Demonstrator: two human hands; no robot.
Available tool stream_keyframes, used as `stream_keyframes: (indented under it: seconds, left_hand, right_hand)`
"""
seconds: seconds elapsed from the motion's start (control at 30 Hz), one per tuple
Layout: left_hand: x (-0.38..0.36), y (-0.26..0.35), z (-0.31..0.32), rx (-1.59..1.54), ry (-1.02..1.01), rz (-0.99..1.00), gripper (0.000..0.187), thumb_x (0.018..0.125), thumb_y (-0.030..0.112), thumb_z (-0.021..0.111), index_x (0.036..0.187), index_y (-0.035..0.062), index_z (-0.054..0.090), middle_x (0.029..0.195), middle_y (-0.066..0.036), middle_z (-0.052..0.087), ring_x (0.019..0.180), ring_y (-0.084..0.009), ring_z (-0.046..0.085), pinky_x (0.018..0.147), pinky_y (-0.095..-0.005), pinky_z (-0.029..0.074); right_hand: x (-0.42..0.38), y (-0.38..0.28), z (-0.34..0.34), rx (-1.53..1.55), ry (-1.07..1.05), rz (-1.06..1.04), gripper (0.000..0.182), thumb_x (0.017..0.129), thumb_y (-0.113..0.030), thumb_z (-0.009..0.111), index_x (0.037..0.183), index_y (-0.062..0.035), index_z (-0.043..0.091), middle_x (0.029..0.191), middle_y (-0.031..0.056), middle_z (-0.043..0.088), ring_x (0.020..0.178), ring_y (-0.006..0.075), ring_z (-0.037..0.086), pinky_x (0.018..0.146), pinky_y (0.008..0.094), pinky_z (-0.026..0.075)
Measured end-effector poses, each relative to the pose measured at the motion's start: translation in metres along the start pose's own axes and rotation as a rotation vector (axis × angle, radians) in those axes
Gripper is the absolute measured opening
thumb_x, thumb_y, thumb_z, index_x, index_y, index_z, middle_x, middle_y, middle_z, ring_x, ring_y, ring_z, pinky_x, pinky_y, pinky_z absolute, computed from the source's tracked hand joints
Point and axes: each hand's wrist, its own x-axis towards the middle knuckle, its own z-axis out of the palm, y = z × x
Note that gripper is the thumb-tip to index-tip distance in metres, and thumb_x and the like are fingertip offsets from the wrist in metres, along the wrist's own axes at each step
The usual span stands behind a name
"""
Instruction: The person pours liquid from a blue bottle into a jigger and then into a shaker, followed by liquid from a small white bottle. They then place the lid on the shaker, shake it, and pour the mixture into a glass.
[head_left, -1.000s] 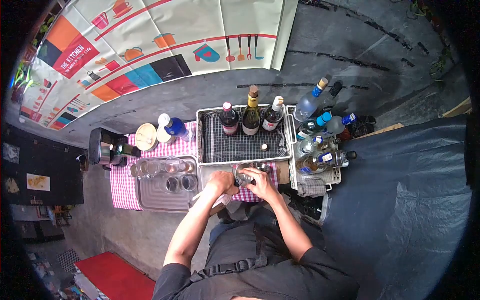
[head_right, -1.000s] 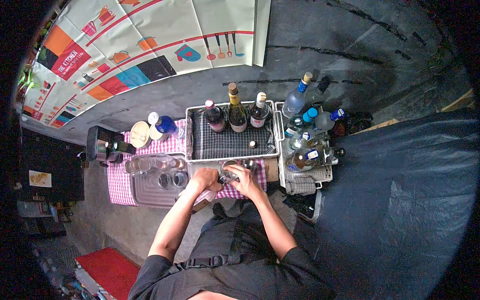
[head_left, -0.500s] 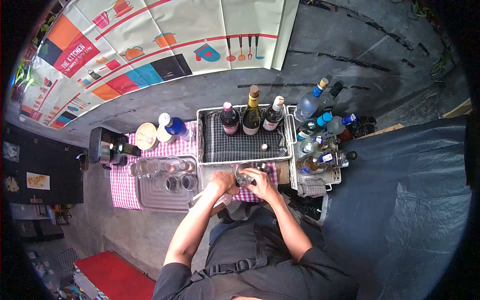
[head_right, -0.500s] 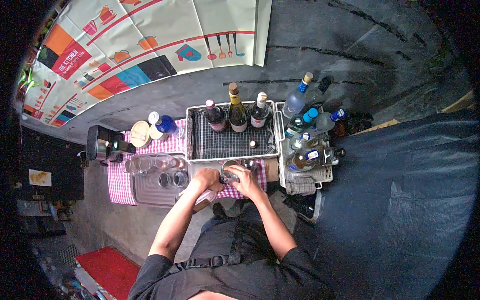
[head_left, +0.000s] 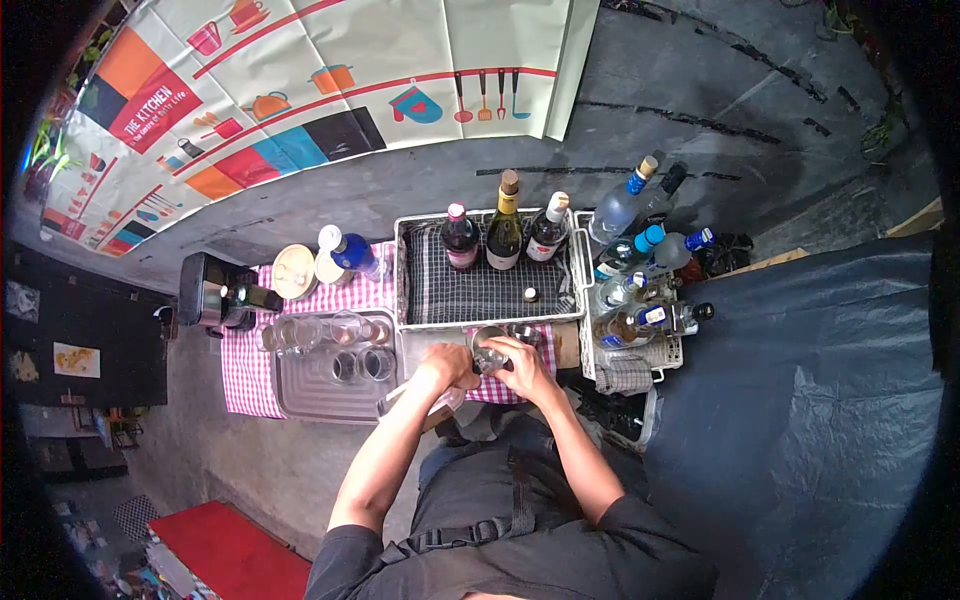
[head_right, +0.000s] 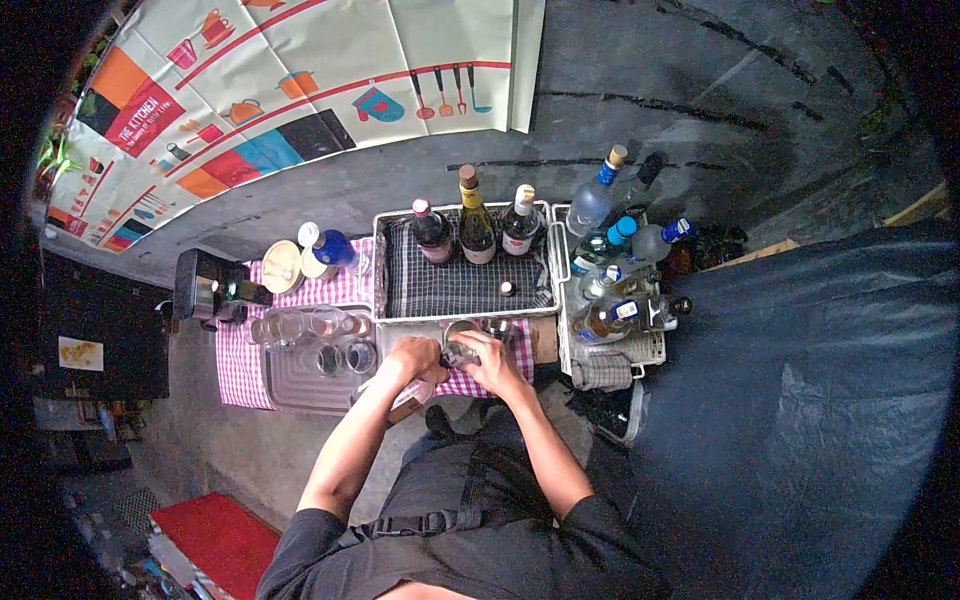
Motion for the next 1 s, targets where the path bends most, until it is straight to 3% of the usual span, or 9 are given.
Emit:
stream_keyframes:
  seconds: [0.1, 0.2, 0.33, 0.5, 0.7, 0.77, 0.8, 0.87, 1.0]
  left_hand:
    - [0.000, 0.003, -0.005, 0.028, -0.064, -0.015, 0.049, 0.075, 0.036, 0.071, 0.111, 0.0028, 0.074, 0.114, -0.021, 0.073, 0.110, -0.0310, 0.071, 0.095, -0.0396, 0.055]
    - [0.000, -0.001, 0.001, 0.000, 0.000, 0.012, 0.052, 0.076, 0.044, 0.075, 0.103, 0.0002, 0.075, 0.107, -0.023, 0.073, 0.106, -0.0335, 0.071, 0.092, -0.0422, 0.056]
    - [-0.001, -0.001, -0.001, 0.013, -0.004, 0.004, 0.046, 0.074, 0.036, 0.072, 0.106, 0.0023, 0.075, 0.107, -0.022, 0.074, 0.105, -0.0315, 0.072, 0.092, -0.0403, 0.056]
    - [-0.013, -0.009, -0.001, -0.106, 0.189, 0.106, 0.039, 0.072, 0.037, 0.074, 0.085, -0.0008, 0.075, 0.089, -0.026, 0.072, 0.090, -0.0391, 0.073, 0.084, -0.0459, 0.058]
    - [-0.029, -0.017, 0.008, -0.348, 0.410, 0.112, 0.044, 0.070, 0.040, 0.081, 0.075, -0.0029, 0.071, 0.078, -0.029, 0.068, 0.081, -0.0441, 0.070, 0.077, -0.0496, 0.056]
    - [-0.026, -0.026, 0.022, -0.415, 0.453, 0.106, 0.045, 0.069, 0.040, 0.082, 0.074, -0.0034, 0.071, 0.076, -0.029, 0.068, 0.081, -0.0441, 0.070, 0.075, -0.0495, 0.056]
    - [-0.027, -0.029, 0.025, -0.479, 0.497, 0.101, 0.046, 0.068, 0.040, 0.083, 0.072, -0.0040, 0.070, 0.075, -0.029, 0.067, 0.080, -0.0441, 0.069, 0.073, -0.0494, 0.055]
    - [-0.029, -0.033, 0.032, -0.522, 0.538, 0.106, 0.044, 0.067, 0.037, 0.084, 0.072, -0.0049, 0.069, 0.072, -0.028, 0.066, 0.078, -0.0442, 0.069, 0.071, -0.0482, 0.055]
    - [-0.039, -0.035, 0.031, -0.636, 0.539, 0.076, 0.041, 0.068, 0.034, 0.082, 0.070, -0.0044, 0.068, 0.069, -0.028, 0.064, 0.075, -0.0432, 0.069, 0.067, -0.0474, 0.053]
  right_hand:
    - [0.000, 0.002, 0.000, -0.008, -0.014, 0.022, 0.058, 0.070, 0.013, 0.064, 0.126, -0.0015, 0.066, 0.129, 0.0179, 0.066, 0.121, 0.0328, 0.063, 0.105, 0.0374, 0.050]
    - [0.000, 0.001, 0.000, -0.007, -0.009, 0.005, 0.058, 0.070, 0.013, 0.062, 0.126, -0.0018, 0.066, 0.128, 0.0182, 0.066, 0.121, 0.0329, 0.063, 0.105, 0.0379, 0.050]
    - [0.000, -0.001, -0.002, 0.016, 0.001, 0.025, 0.057, 0.071, 0.011, 0.065, 0.126, -0.0016, 0.065, 0.127, 0.0182, 0.067, 0.120, 0.0323, 0.064, 0.104, 0.0374, 0.051]
    - [-0.002, -0.001, -0.004, 0.119, 0.039, 0.041, 0.055, 0.072, 0.008, 0.070, 0.126, -0.0008, 0.064, 0.126, 0.0168, 0.067, 0.117, 0.0307, 0.066, 0.101, 0.0368, 0.052]
    - [-0.008, 0.013, 0.000, 0.481, 0.068, 0.215, 0.057, 0.073, 0.002, 0.079, 0.127, -0.0009, 0.063, 0.124, 0.0161, 0.067, 0.114, 0.0309, 0.067, 0.099, 0.0381, 0.052]
    - [-0.006, 0.015, -0.005, 0.126, 0.124, 0.060, 0.058, 0.076, -0.002, 0.082, 0.130, -0.0015, 0.062, 0.126, 0.0133, 0.065, 0.113, 0.0254, 0.067, 0.093, 0.0364, 0.055]
    - [-0.004, 0.011, -0.007, 0.125, 0.121, 0.059, 0.058, 0.076, -0.002, 0.082, 0.130, -0.0015, 0.062, 0.126, 0.0133, 0.065, 0.113, 0.0254, 0.067, 0.093, 0.0364, 0.055]
    - [-0.002, 0.001, -0.013, -0.135, 0.131, 0.076, 0.058, 0.076, -0.005, 0.082, 0.130, -0.0002, 0.061, 0.125, 0.0179, 0.064, 0.114, 0.0374, 0.064, 0.098, 0.0430, 0.052]
    - [0.004, 0.010, -0.011, -0.300, 0.049, 0.066, 0.059, 0.077, -0.006, 0.081, 0.132, -0.0020, 0.062, 0.124, 0.0168, 0.061, 0.118, 0.0349, 0.057, 0.104, 0.0425, 0.046]
